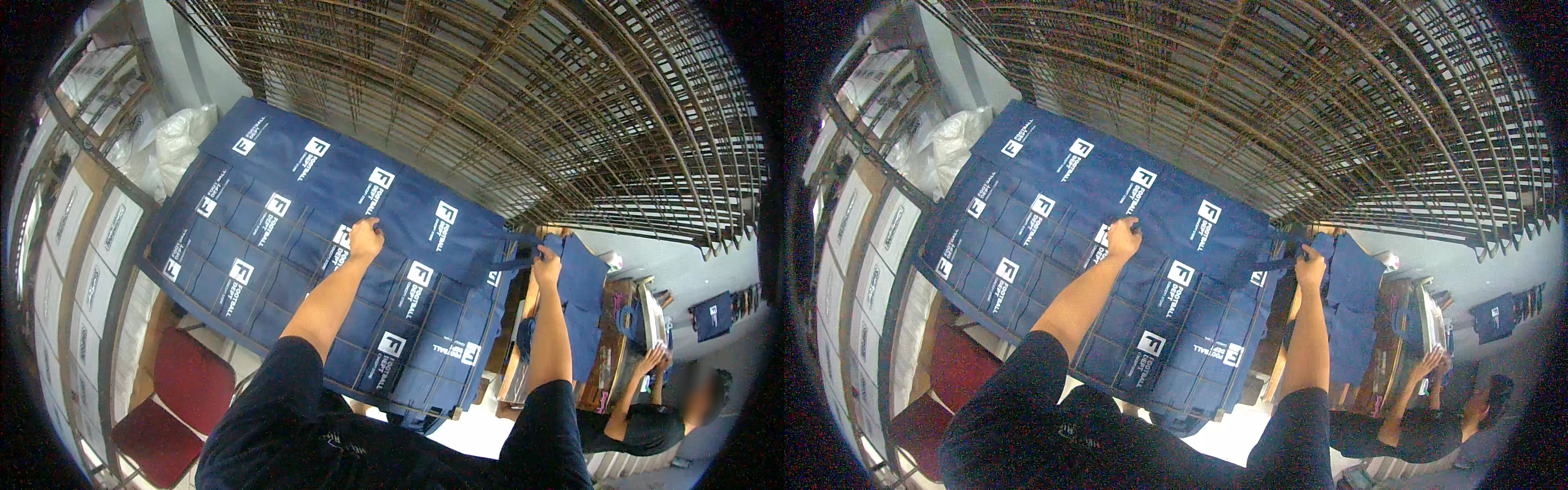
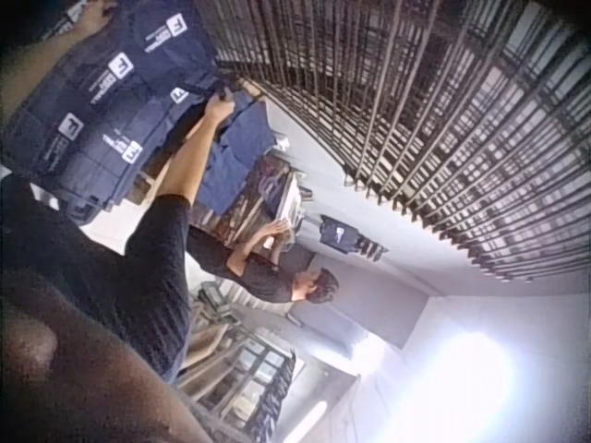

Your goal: The person repeatedly picks up folded blue tote bags from a table and stacks them into a neat pile. The person aligns each bag carefully before placing it on top of the previous one.

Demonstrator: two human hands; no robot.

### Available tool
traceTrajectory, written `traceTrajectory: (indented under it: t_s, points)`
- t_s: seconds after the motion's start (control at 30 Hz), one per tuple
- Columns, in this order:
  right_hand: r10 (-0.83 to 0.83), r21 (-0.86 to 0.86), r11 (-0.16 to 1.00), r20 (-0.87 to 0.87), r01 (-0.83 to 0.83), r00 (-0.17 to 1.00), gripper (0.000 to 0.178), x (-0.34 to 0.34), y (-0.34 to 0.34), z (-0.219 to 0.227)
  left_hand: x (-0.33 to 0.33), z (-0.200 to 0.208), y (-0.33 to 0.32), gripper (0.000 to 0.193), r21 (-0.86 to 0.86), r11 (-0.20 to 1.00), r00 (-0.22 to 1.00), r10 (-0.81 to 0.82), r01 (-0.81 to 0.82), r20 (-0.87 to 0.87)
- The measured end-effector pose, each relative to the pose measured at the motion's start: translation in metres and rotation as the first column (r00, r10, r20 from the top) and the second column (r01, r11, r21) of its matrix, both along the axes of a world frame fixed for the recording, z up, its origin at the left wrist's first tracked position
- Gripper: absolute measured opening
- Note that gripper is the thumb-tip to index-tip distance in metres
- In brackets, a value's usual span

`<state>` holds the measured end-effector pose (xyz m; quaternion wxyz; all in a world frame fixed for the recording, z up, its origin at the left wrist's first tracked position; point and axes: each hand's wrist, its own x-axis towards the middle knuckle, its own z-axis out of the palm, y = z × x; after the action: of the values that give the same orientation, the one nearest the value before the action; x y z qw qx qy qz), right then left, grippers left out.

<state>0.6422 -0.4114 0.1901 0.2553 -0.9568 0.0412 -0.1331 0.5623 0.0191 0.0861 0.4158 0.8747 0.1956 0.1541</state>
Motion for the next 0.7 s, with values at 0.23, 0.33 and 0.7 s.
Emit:
traceTrajectory:
  t_s: [0.23, 0.33, 0.7]
  points:
    - [-0.155, -0.098, 0.984, -0.079, 0.147, 0.985, 0.044, -0.029, 0.038, 0.032, 0.002, -0.004, 0.001, 0.027, -0.041, 0.999, 0.999, 0.026, -0.027, -0.039]
    - [-0.124, -0.136, 0.984, -0.078, 0.113, 0.989, 0.052, -0.055, 0.034, 0.029, 0.003, -0.017, 0.001, 0.027, -0.034, 0.999, 0.999, 0.037, -0.037, 0.016]
    - [-0.208, 0.190, 0.956, -0.095, 0.223, 0.973, 0.037, -0.266, -0.069, -0.064, -0.032, 0.031, -0.037, 0.042, 0.481, 0.831, 0.912, -0.387, 0.280, 0.136]
